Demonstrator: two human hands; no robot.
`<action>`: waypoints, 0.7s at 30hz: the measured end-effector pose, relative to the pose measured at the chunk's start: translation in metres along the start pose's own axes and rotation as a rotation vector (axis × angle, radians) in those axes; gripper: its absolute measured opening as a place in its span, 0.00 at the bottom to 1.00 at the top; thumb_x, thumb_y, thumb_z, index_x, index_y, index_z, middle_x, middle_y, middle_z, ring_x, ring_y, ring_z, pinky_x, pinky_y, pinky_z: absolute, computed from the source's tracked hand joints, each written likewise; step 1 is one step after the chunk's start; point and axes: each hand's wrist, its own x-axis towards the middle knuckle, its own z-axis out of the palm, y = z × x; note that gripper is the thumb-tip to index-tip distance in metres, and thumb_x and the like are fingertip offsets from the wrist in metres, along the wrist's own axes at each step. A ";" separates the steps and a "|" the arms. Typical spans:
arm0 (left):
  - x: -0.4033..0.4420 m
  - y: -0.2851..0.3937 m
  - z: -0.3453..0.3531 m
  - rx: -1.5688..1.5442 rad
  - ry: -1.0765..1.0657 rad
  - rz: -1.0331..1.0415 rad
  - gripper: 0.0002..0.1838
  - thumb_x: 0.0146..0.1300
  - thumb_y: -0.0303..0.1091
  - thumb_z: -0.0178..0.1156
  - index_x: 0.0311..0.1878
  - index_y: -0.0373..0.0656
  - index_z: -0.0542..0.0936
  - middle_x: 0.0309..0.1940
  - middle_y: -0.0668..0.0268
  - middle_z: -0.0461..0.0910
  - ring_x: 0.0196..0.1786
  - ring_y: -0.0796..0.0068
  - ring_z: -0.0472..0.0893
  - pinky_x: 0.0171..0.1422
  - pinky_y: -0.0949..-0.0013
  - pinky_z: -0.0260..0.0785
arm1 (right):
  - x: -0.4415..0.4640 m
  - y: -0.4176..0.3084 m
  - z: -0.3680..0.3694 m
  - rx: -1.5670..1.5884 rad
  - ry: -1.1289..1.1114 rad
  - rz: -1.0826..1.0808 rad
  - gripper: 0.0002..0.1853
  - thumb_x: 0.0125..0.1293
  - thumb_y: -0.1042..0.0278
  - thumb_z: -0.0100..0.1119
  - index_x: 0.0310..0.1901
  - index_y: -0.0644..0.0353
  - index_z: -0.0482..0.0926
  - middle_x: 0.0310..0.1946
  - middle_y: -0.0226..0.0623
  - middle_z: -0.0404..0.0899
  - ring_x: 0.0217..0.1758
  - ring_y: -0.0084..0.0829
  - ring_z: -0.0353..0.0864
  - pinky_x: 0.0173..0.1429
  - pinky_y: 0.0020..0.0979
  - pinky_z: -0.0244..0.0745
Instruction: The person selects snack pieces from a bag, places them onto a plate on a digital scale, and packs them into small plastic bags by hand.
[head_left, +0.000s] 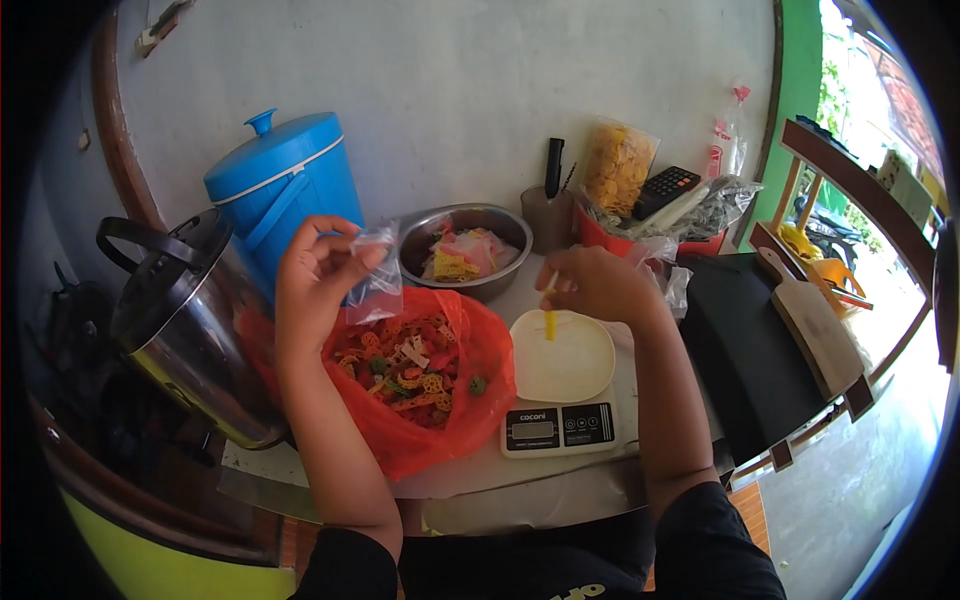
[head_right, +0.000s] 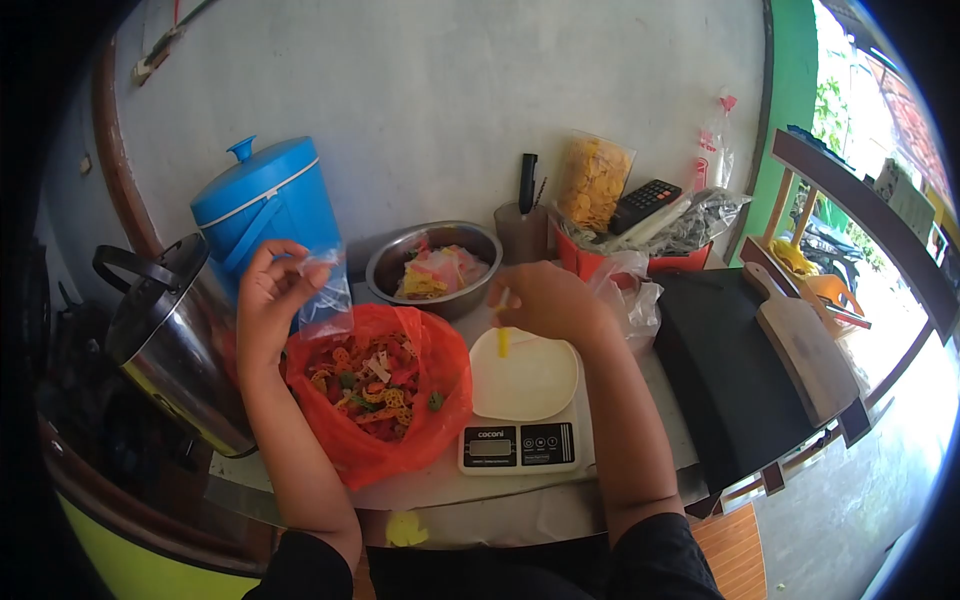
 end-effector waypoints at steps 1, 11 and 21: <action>-0.001 0.002 -0.003 0.000 0.023 0.008 0.18 0.57 0.28 0.72 0.46 0.41 0.74 0.33 0.66 0.84 0.36 0.85 0.78 0.42 0.79 0.69 | 0.002 0.007 0.003 -0.051 -0.071 0.006 0.12 0.57 0.66 0.69 0.43 0.57 0.83 0.33 0.34 0.84 0.38 0.31 0.84 0.45 0.32 0.77; -0.015 0.024 -0.035 -0.009 0.077 0.076 0.18 0.59 0.29 0.71 0.48 0.41 0.74 0.39 0.65 0.83 0.40 0.84 0.79 0.47 0.79 0.70 | 0.020 -0.047 0.076 0.135 0.098 -0.375 0.12 0.61 0.65 0.62 0.47 0.48 0.84 0.42 0.36 0.84 0.44 0.38 0.83 0.50 0.38 0.78; -0.024 0.035 -0.051 -0.029 0.035 0.102 0.16 0.61 0.29 0.69 0.47 0.40 0.74 0.37 0.64 0.83 0.42 0.81 0.80 0.48 0.78 0.71 | 0.052 -0.070 0.156 -0.213 0.008 -0.425 0.12 0.60 0.66 0.63 0.47 0.50 0.85 0.44 0.33 0.85 0.51 0.35 0.80 0.55 0.36 0.76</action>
